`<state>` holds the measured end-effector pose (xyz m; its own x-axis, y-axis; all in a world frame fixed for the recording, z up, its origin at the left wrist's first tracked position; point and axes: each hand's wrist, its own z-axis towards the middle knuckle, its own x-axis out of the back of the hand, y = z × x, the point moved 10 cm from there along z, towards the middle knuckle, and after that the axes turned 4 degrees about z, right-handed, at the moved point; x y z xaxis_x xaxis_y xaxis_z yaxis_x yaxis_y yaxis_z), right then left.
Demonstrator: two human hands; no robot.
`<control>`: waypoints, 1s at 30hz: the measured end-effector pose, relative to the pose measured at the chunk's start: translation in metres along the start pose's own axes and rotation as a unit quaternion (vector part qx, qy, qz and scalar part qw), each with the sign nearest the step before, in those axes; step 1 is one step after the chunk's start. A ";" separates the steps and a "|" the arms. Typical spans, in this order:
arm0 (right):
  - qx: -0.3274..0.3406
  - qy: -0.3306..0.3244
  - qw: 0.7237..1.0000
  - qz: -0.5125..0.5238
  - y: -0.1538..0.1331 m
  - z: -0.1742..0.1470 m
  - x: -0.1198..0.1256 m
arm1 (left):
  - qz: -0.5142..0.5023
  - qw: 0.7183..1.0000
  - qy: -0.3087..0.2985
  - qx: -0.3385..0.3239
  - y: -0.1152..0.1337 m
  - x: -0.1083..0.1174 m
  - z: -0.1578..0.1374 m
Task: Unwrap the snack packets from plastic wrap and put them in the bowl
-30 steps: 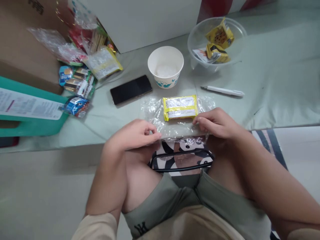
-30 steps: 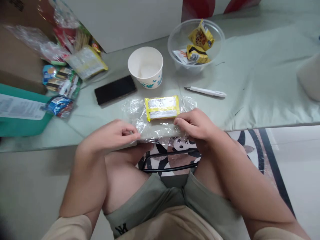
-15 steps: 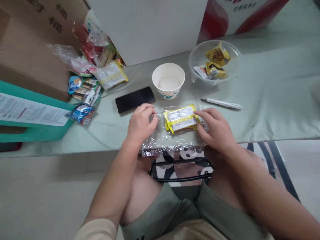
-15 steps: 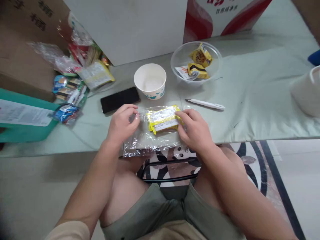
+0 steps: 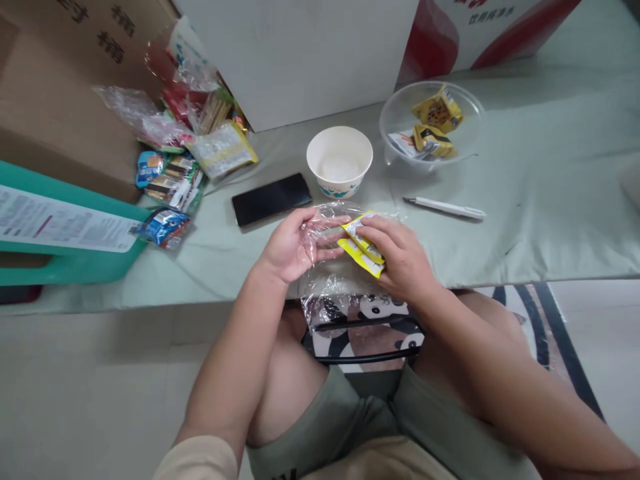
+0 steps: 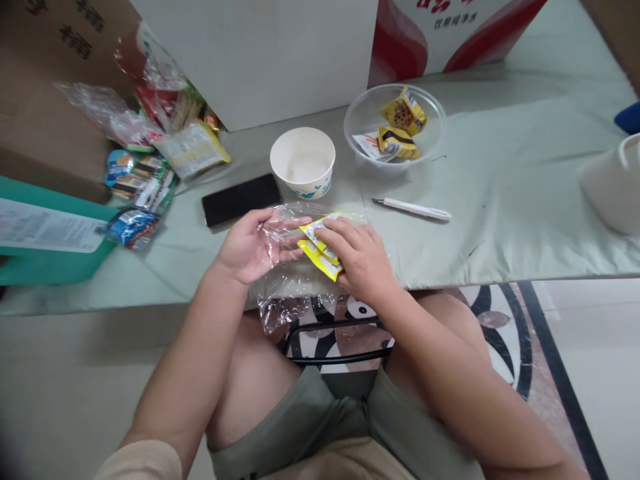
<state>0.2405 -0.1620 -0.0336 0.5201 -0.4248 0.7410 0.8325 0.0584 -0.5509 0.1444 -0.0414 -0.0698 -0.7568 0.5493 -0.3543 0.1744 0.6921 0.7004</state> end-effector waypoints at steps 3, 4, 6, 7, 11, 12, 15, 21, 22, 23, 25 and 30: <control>-0.030 0.016 0.993 0.113 0.011 0.005 0.012 | 0.034 0.994 0.091 -0.043 0.007 0.017 0.002; -0.053 0.024 0.987 0.153 0.018 0.005 0.015 | 0.055 0.989 0.124 -0.065 0.011 0.023 0.002; -0.114 0.054 0.965 0.231 0.034 -0.001 0.022 | 0.096 0.974 0.172 -0.108 0.021 0.032 0.001; -0.147 0.080 0.949 0.268 0.042 -0.007 0.025 | 0.115 0.968 0.186 -0.124 0.025 0.034 0.000; -0.258 0.255 0.854 0.372 0.073 -0.042 0.051 | 0.162 0.958 0.192 -0.137 0.030 0.038 0.000; -0.268 0.298 0.830 0.387 0.077 -0.047 0.060 | 0.168 0.959 0.186 -0.134 0.030 0.037 0.001; -0.211 0.382 0.805 0.402 0.080 -0.030 0.103 | 0.175 0.962 0.157 -0.138 0.030 0.032 0.003; -0.140 0.301 0.895 0.297 0.108 0.112 0.167 | 0.178 0.967 0.115 -0.139 0.027 0.020 0.007; -0.166 0.278 0.906 0.272 0.117 0.134 0.170 | 0.182 0.967 0.109 -0.140 0.026 0.018 0.007; -0.190 0.243 0.917 0.255 0.124 0.155 0.168 | 0.187 0.966 0.105 -0.143 0.026 0.017 0.007; -0.254 0.117 0.931 0.235 0.132 0.187 0.148 | 0.198 0.963 0.101 -0.151 0.027 0.017 0.007; -0.327 -0.012 0.927 0.186 0.131 0.210 0.108 | 0.213 0.961 0.069 -0.161 0.026 0.015 0.006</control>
<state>0.4460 -0.0109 0.0548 0.7590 -0.4644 0.4564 0.3051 -0.3655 -0.8794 0.1421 -0.0122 -0.0606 -0.7397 0.6685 0.0774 0.2995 0.2241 0.9274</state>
